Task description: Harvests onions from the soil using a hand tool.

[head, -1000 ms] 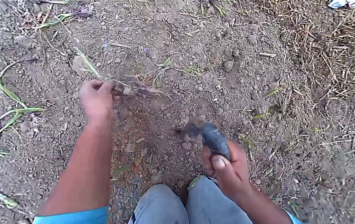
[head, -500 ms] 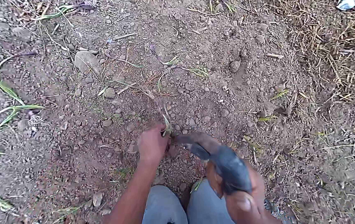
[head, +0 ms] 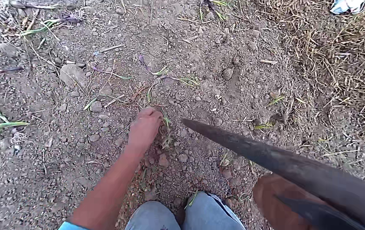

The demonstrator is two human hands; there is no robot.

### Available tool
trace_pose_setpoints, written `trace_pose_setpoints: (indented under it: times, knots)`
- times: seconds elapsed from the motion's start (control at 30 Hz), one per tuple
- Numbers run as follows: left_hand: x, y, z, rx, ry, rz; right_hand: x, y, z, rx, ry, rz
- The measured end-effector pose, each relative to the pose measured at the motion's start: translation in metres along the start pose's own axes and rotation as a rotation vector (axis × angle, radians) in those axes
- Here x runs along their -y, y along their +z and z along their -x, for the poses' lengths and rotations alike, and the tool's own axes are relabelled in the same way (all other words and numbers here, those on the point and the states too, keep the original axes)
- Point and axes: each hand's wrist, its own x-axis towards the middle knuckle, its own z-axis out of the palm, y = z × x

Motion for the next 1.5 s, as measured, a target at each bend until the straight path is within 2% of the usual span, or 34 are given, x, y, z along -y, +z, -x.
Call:
trace_pose_setpoints:
  times: [0.03,0.1,0.17,0.23,0.33,0.37,0.4,0.47,0.53,0.63,0.7,0.73,0.77,0.83,0.9,0.93,0.97,1.03,1.1,1.17,1.23,1.3,1.33,1.37,1.43,1.5]
  knots:
    - [0.001,-0.013,-0.004,-0.115,-0.032,0.106,-0.020,0.006,-0.006,0.015,0.004,0.027]
    - [-0.003,-0.035,-0.010,-0.305,-0.181,0.393,-0.086,0.027,-0.020,-0.010,0.014,0.129]
    - [-0.021,-0.046,-0.009,-0.304,-0.278,0.620,-0.134,0.043,-0.021,-0.082,0.085,0.186]
    - [-0.046,-0.029,-0.007,-0.164,-0.240,0.587,-0.124,0.042,-0.017,-0.139,0.118,0.131]
    - [-0.073,0.029,-0.011,0.157,-0.205,0.147,-0.067,0.009,0.004,-0.176,0.030,0.055]
    - [-0.079,0.041,-0.012,0.285,-0.216,0.013,-0.057,-0.006,0.013,-0.163,0.009,0.059]
    - [-0.082,0.043,-0.013,0.343,-0.209,-0.047,-0.056,-0.018,0.017,-0.147,-0.014,0.091]
    - [-0.073,0.024,-0.009,0.259,-0.114,0.017,-0.078,-0.033,0.009,-0.138,-0.042,0.223]
    - [-0.048,0.001,-0.004,0.166,0.069,0.001,-0.100,-0.033,-0.006,-0.167,0.016,0.266]
    - [-0.013,-0.008,-0.012,0.301,0.315,-0.307,-0.059,-0.033,-0.027,-0.215,0.022,0.088]
    - [0.002,-0.009,-0.018,0.345,0.380,-0.360,-0.031,-0.038,-0.025,-0.189,-0.105,-0.081]
    - [0.007,-0.013,-0.023,0.302,0.387,-0.328,-0.025,-0.039,-0.029,-0.159,-0.159,-0.114]
    - [0.008,-0.020,-0.028,0.223,0.376,-0.254,-0.029,-0.038,-0.034,-0.152,-0.169,-0.081]
    - [0.004,-0.035,-0.043,0.013,0.335,-0.038,-0.069,-0.027,-0.053,-0.174,-0.129,0.113]
    - [-0.023,-0.043,-0.058,-0.153,0.297,0.103,-0.127,-0.014,-0.063,-0.206,-0.038,0.228]
    - [-0.042,-0.040,-0.064,-0.180,0.308,0.112,-0.141,-0.010,-0.063,-0.220,0.022,0.241]
    - [-0.063,-0.033,-0.070,-0.178,0.353,0.066,-0.140,-0.010,-0.062,-0.231,0.045,0.224]
    - [-0.100,-0.002,-0.078,-0.069,0.426,-0.155,-0.108,-0.016,-0.051,-0.253,0.010,0.148]
    - [-0.122,0.041,-0.079,0.142,0.395,-0.378,-0.070,-0.031,-0.029,-0.261,-0.031,0.141]
    - [-0.130,0.063,-0.076,0.232,0.361,-0.450,-0.062,-0.049,-0.013,-0.244,-0.062,0.217]
    - [-0.124,0.053,-0.071,0.156,0.347,-0.322,-0.084,-0.059,-0.010,-0.248,-0.054,0.333]
    - [-0.105,0.024,-0.070,-0.126,0.321,-0.113,-0.099,-0.064,-0.018,-0.276,0.016,0.330]
    - [-0.096,0.005,-0.078,-0.199,0.244,-0.066,-0.090,-0.065,-0.025,-0.297,0.025,0.311]
    - [-0.086,-0.014,-0.090,-0.213,0.149,-0.067,-0.075,-0.066,-0.031,-0.312,-0.005,0.283]
    - [-0.065,-0.034,-0.113,-0.107,0.006,-0.156,-0.048,-0.067,-0.038,-0.319,-0.131,0.190]
    - [-0.064,-0.045,-0.127,-0.046,0.008,-0.222,-0.047,-0.065,-0.057,-0.322,-0.216,0.135]
